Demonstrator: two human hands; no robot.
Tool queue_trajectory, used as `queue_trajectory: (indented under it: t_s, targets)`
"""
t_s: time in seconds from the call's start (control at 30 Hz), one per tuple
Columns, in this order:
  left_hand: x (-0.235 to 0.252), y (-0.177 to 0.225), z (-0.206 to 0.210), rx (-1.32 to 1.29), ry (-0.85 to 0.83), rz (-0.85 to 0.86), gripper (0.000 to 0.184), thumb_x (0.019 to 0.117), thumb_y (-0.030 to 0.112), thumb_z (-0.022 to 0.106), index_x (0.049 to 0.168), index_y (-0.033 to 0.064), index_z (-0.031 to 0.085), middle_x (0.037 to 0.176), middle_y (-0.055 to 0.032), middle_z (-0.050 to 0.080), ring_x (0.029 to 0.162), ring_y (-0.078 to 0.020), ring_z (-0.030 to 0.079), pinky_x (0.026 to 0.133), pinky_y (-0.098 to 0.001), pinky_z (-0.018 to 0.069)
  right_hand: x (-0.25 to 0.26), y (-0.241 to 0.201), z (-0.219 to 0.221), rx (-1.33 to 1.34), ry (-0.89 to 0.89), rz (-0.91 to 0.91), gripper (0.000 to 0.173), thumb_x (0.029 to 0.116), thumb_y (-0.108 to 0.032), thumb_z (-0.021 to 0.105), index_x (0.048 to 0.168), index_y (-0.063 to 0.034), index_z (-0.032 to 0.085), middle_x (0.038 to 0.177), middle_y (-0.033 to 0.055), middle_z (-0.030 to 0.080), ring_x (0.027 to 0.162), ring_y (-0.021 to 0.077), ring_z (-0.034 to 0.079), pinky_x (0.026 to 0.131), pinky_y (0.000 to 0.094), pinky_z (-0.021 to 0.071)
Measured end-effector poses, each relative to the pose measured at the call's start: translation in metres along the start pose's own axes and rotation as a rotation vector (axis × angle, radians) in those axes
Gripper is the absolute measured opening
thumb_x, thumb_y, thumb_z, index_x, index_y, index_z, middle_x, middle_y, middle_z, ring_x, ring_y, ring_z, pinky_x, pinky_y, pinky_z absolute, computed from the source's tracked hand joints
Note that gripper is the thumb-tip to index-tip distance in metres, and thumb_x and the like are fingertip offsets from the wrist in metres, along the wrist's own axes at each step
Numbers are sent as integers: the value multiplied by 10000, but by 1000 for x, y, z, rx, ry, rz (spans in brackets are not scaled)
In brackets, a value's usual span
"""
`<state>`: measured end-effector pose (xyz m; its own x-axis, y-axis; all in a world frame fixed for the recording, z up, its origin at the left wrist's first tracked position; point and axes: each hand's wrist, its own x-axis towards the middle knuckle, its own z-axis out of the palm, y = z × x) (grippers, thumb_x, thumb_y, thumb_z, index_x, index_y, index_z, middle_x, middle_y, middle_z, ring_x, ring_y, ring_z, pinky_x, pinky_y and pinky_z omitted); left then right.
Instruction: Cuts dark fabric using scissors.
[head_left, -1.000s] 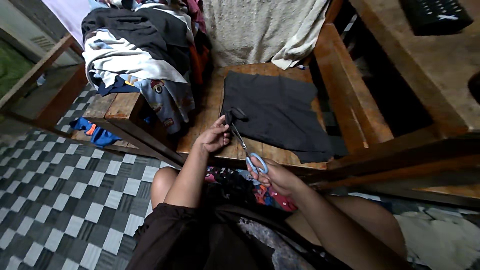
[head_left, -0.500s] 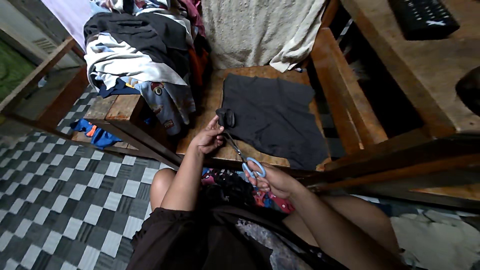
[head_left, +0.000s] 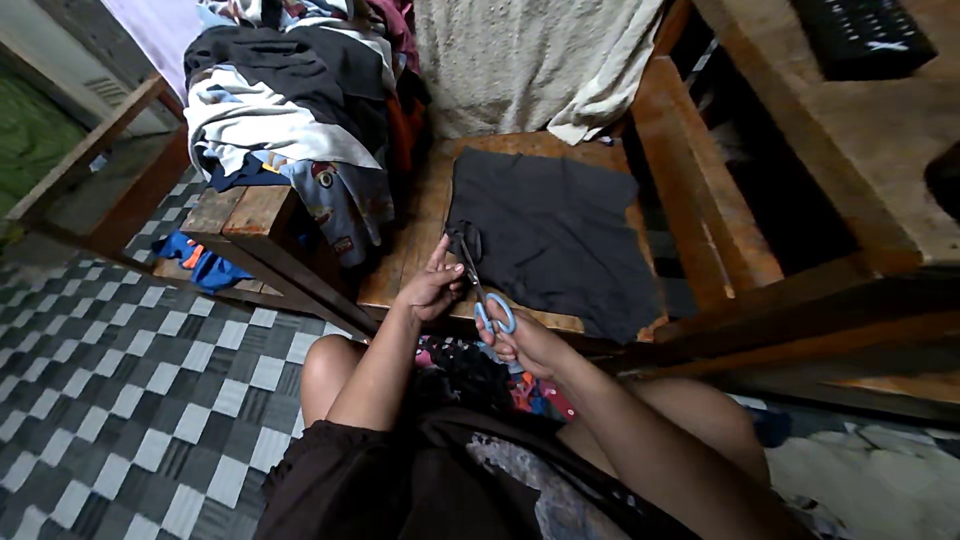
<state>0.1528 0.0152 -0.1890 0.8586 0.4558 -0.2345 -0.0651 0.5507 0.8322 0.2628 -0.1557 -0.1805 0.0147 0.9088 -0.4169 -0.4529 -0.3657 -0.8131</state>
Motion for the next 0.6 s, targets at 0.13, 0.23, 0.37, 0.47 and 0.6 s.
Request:
queue_trajectory:
  t_s: [0.13, 0.23, 0.37, 0.47, 0.6]
  targets:
    - [2, -6, 0, -32, -7, 41, 846, 971, -43, 496, 1612, 352, 110, 737, 45, 572, 593, -46, 517, 624, -224, 488, 0, 0, 1, 12, 21, 6, 372, 1122, -371, 299, 974, -121, 532, 661, -72, 498, 468, -12, 385, 447, 131, 332]
    - [4, -11, -2, -47, -10, 54, 844, 970, -32, 503, 1608, 374, 128, 700, 52, 553, 583, -49, 525, 620, -226, 499, 1, 3, 2, 26, 35, -13, 365, 1123, -359, 308, 968, -117, 534, 665, -68, 499, 468, -12, 385, 448, 132, 335]
    - [7, -16, -1, -54, 3, 60, 861, 963, -22, 519, 1617, 350, 101, 697, 51, 533, 592, -59, 526, 637, -243, 511, 1, 5, 5, 73, 56, -12, 354, 1123, -348, 316, 956, -117, 525, 654, -69, 486, 453, -14, 366, 430, 130, 314]
    - [7, -17, 1, -46, 58, 60, 686, 977, -25, 492, 1556, 271, 277, 720, 48, 536, 594, -59, 523, 634, -244, 508, 1, 5, 7, 68, 69, 3, 343, 1122, -345, 327, 960, -114, 522, 659, -68, 477, 455, -12, 359, 431, 130, 313]
    - [6, -14, -6, -45, 67, 17, 210, 988, 5, 459, 1122, 140, 546, 742, 47, 596, 623, -57, 564, 627, -233, 519, -4, 4, 4, 8, 48, 38, 337, 1119, -352, 342, 972, -113, 529, 669, -66, 489, 463, -13, 371, 439, 130, 323]
